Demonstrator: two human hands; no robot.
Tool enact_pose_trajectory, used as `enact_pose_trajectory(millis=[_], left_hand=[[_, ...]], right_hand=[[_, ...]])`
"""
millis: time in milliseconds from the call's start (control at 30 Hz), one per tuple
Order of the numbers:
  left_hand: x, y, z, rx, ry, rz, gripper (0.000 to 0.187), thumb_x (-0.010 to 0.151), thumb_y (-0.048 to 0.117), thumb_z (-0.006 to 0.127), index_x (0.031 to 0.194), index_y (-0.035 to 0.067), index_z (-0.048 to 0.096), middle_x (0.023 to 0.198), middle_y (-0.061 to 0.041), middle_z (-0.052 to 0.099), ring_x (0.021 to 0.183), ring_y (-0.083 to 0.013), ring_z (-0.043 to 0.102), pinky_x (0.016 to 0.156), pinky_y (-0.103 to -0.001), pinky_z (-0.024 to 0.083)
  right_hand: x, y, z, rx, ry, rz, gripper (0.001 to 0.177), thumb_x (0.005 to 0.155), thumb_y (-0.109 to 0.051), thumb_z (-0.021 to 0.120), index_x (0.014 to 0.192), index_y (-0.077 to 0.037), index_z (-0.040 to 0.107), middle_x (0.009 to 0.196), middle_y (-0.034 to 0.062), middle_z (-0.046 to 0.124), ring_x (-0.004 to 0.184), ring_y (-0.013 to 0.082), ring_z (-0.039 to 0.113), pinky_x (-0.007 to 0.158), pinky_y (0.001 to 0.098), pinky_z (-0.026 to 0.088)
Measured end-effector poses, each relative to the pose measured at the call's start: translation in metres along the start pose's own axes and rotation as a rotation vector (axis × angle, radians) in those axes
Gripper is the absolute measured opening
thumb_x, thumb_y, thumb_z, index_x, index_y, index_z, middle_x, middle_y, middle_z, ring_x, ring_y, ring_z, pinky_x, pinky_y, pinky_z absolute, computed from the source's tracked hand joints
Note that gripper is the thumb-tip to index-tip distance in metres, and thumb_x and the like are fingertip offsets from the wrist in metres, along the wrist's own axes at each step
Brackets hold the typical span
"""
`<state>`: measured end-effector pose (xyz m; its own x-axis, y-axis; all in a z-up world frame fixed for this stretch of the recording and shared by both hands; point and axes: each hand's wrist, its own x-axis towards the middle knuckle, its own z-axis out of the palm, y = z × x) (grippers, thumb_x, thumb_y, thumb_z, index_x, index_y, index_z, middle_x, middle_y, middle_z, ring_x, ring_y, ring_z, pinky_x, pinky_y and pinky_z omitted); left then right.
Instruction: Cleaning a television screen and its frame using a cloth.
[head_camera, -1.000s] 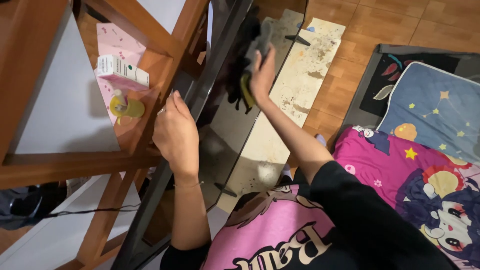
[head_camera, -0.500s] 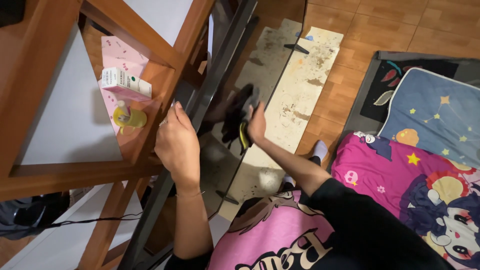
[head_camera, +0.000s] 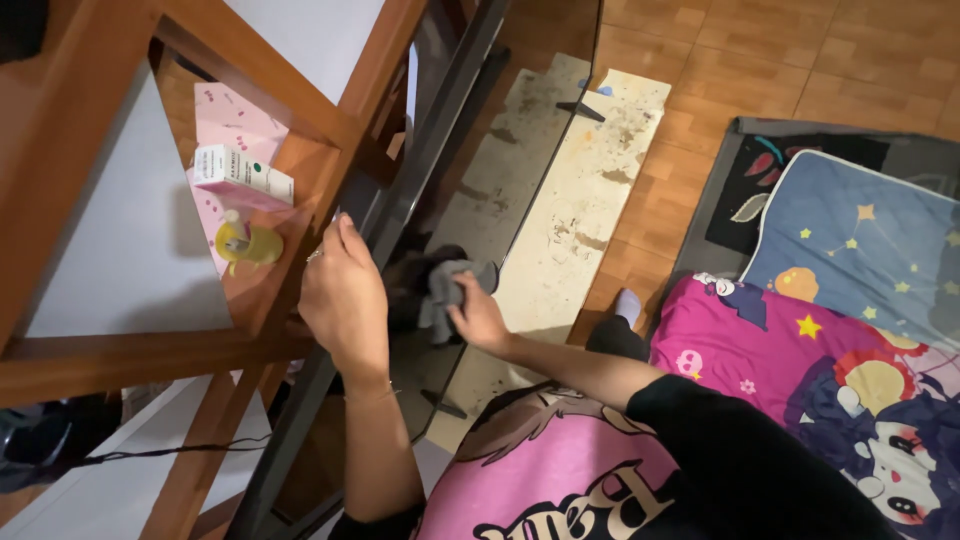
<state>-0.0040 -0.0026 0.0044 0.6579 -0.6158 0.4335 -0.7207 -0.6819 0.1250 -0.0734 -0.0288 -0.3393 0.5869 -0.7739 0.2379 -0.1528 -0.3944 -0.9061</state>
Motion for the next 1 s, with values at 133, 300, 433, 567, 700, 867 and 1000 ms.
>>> enact_pose_trajectory(millis=[133, 300, 433, 567, 700, 867, 1000], left_hand=[[-0.001, 0.002, -0.001, -0.03, -0.024, -0.049, 0.037, 0.111, 0.033, 0.046, 0.11, 0.01, 0.076, 0.082, -0.02, 0.072, 0.074, -0.0431, 0.069, 0.062, -0.052, 0.054], [0.001, 0.004, -0.002, -0.074, -0.011, -0.077, 0.035, 0.11, 0.032, 0.048, 0.122, 0.014, 0.075, 0.093, -0.019, 0.075, 0.082, -0.0414, 0.07, 0.068, -0.051, 0.054], [0.008, 0.002, -0.011, -0.044, -0.07, -0.16, 0.036, 0.108, 0.035, 0.051, 0.125, 0.014, 0.074, 0.097, -0.021, 0.074, 0.087, -0.0417, 0.07, 0.072, -0.052, 0.054], [0.018, 0.011, -0.017, -0.095, -0.107, -0.193, 0.038, 0.106, 0.038, 0.056, 0.128, 0.012, 0.072, 0.107, -0.022, 0.073, 0.096, -0.0424, 0.069, 0.079, -0.051, 0.053], [0.038, 0.053, -0.011, -0.163, -0.082, -0.135, 0.038, 0.107, 0.035, 0.056, 0.133, 0.01, 0.068, 0.119, -0.021, 0.071, 0.108, -0.0421, 0.067, 0.089, -0.049, 0.052], [0.075, 0.113, 0.038, -0.234, 0.01, 0.178, 0.036, 0.112, 0.027, 0.052, 0.137, 0.005, 0.064, 0.139, -0.019, 0.064, 0.131, -0.0423, 0.058, 0.109, -0.05, 0.045], [0.098, 0.142, 0.076, -0.191, 0.019, 0.283, 0.037, 0.112, 0.026, 0.051, 0.139, 0.004, 0.063, 0.151, -0.017, 0.056, 0.142, -0.0411, 0.047, 0.115, -0.054, 0.04]], right_hand=[[0.027, 0.069, -0.013, 0.041, -0.092, 0.511, 0.053, 0.105, -0.027, 0.058, 0.147, -0.007, 0.032, 0.12, 0.0317, 0.064, 0.108, 0.0493, 0.066, 0.091, 0.0545, 0.053], [0.129, 0.078, -0.074, 0.041, 0.371, 0.254, 0.043, 0.107, -0.018, 0.053, 0.144, -0.005, 0.036, 0.123, 0.0311, 0.062, 0.111, 0.0483, 0.064, 0.091, 0.0511, 0.051], [0.203, 0.01, -0.136, 0.029, 0.565, 0.176, 0.039, 0.108, -0.018, 0.056, 0.14, -0.003, 0.042, 0.126, 0.0285, 0.062, 0.114, 0.0448, 0.064, 0.095, 0.0472, 0.052], [0.201, -0.06, -0.164, 0.122, 0.531, -0.071, 0.042, 0.106, -0.013, 0.06, 0.142, -0.001, 0.044, 0.136, 0.0243, 0.058, 0.128, 0.0403, 0.058, 0.109, 0.0464, 0.046], [0.141, -0.044, -0.139, 0.079, 0.18, -0.279, 0.05, 0.084, -0.002, 0.07, 0.131, -0.002, 0.05, 0.128, 0.0207, 0.055, 0.121, 0.0415, 0.058, 0.105, 0.0463, 0.047], [0.111, 0.033, -0.119, 0.01, -0.067, -0.176, 0.054, 0.079, 0.003, 0.071, 0.13, -0.003, 0.051, 0.124, 0.0254, 0.056, 0.113, 0.0465, 0.061, 0.093, 0.0468, 0.051], [0.151, 0.119, -0.118, 0.057, 0.077, 0.058, 0.053, 0.086, 0.009, 0.057, 0.134, -0.002, 0.041, 0.119, 0.0307, 0.061, 0.113, 0.0496, 0.062, 0.094, 0.0494, 0.052]])
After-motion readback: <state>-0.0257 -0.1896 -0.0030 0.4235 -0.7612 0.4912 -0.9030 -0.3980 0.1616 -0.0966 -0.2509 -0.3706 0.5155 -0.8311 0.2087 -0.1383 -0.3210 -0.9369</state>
